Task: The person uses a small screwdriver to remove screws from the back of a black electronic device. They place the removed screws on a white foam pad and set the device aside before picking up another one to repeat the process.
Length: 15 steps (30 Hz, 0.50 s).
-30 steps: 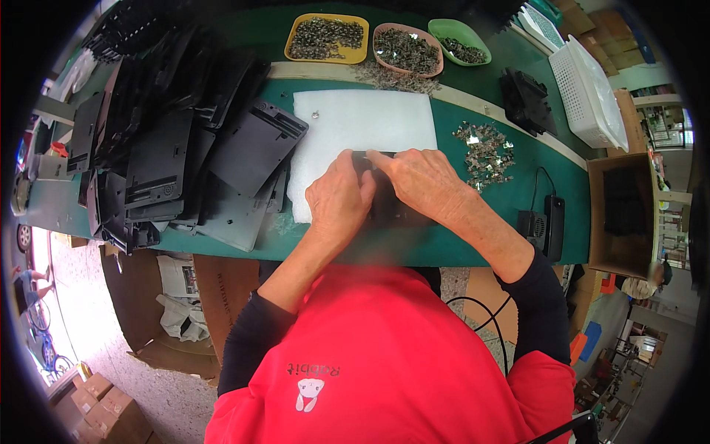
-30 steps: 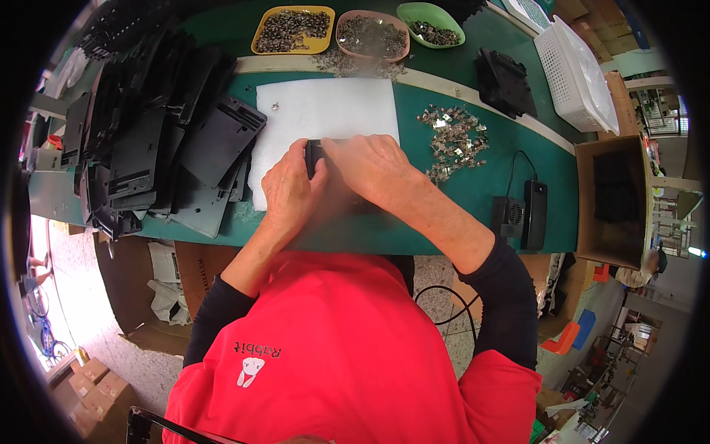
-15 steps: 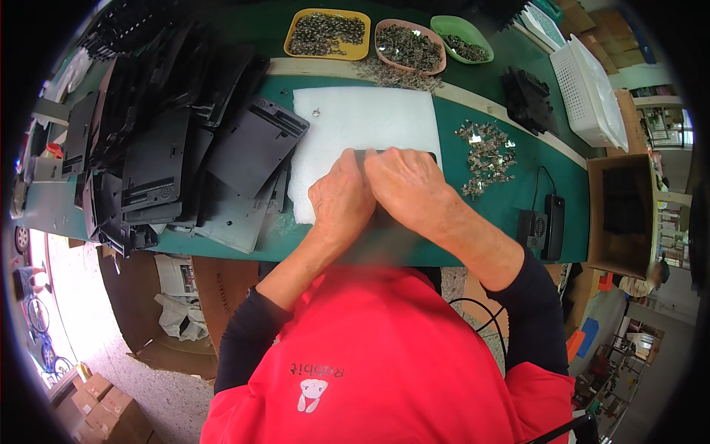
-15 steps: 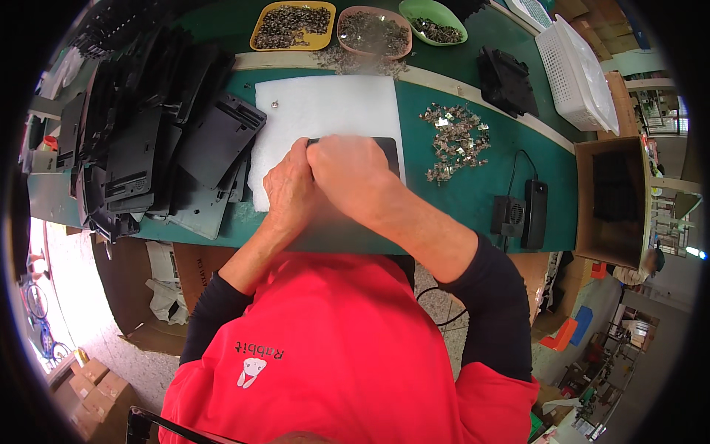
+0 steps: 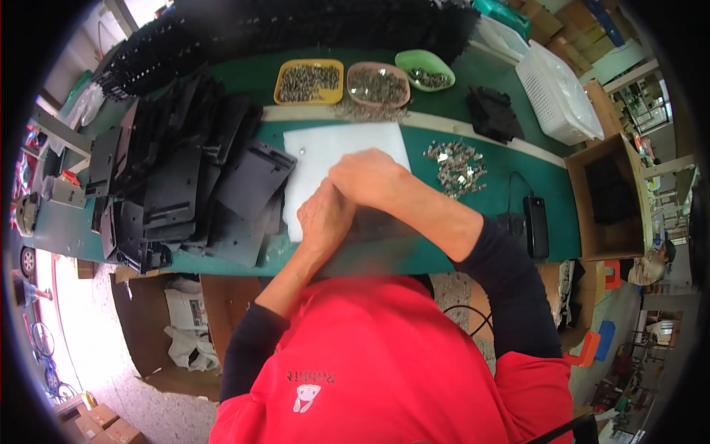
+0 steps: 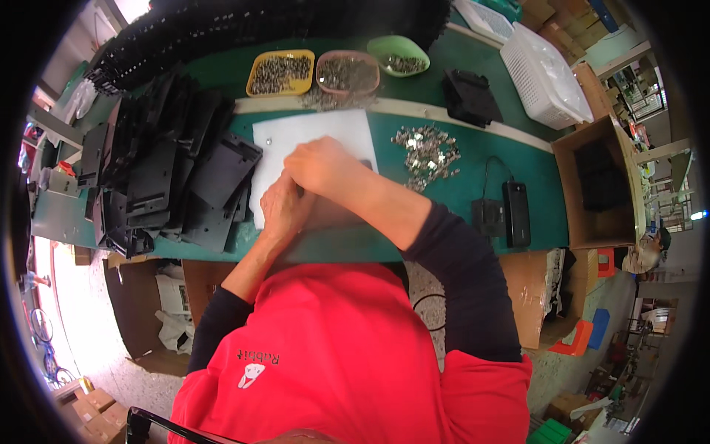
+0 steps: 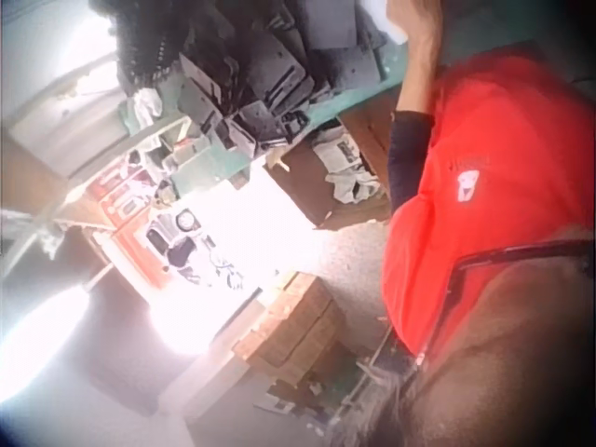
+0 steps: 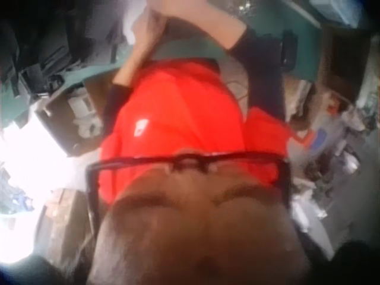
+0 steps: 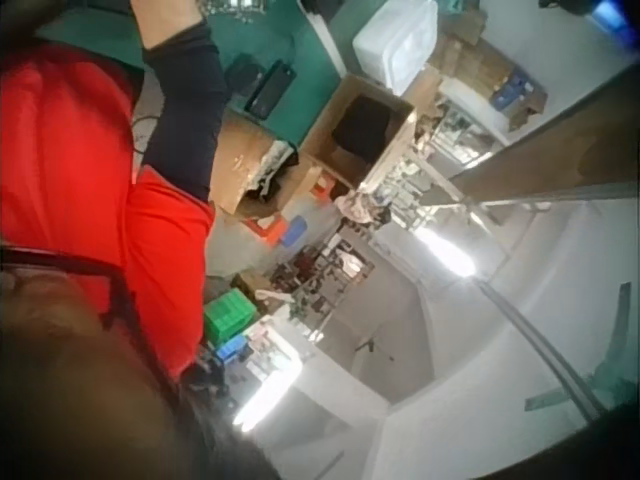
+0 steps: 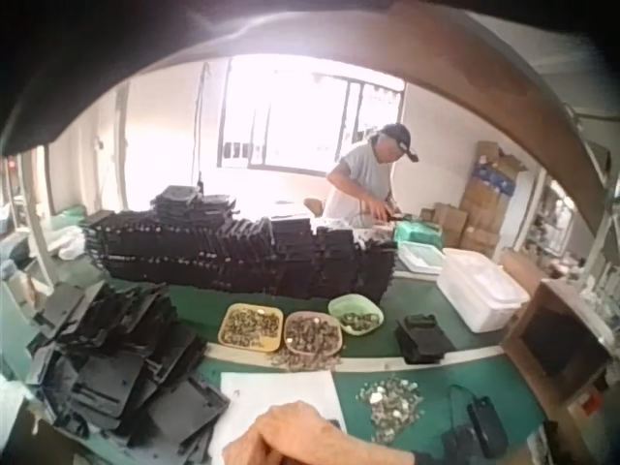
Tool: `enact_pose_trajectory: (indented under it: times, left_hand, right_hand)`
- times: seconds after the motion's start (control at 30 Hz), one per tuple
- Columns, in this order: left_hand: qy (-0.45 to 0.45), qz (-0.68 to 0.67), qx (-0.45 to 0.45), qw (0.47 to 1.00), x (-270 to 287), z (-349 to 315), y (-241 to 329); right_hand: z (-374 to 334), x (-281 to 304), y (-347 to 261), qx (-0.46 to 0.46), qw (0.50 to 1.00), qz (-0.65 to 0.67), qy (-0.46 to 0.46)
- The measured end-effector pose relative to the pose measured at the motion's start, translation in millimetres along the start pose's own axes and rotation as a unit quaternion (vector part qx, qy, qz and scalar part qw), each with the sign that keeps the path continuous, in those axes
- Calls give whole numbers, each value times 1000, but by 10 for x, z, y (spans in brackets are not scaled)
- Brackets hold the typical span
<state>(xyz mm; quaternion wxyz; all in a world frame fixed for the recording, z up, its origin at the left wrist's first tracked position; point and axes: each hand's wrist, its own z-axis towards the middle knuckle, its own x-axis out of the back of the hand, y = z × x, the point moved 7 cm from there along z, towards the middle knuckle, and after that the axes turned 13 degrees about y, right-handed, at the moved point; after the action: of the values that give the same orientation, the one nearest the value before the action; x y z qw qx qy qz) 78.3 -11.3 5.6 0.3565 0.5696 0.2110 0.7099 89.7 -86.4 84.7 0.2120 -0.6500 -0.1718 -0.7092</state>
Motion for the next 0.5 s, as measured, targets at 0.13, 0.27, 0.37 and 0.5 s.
enact_pose_trajectory:
  times: [0.13,0.27,0.37,0.5]
  left_hand:
    - [13,40,-21,999,66,-31,45]
    - [-51,84,-26,995,87,-14,114]
    - [-123,114,-96,981,83,54,345]
    - [-188,107,-133,967,26,429,462]
  right_hand:
    - [-250,-93,400,-129,984,105,-68]
    - [-603,-214,903,-168,967,186,52]
    - [-669,-351,1055,-219,934,248,135]
    - [-708,-559,859,-251,919,216,214]
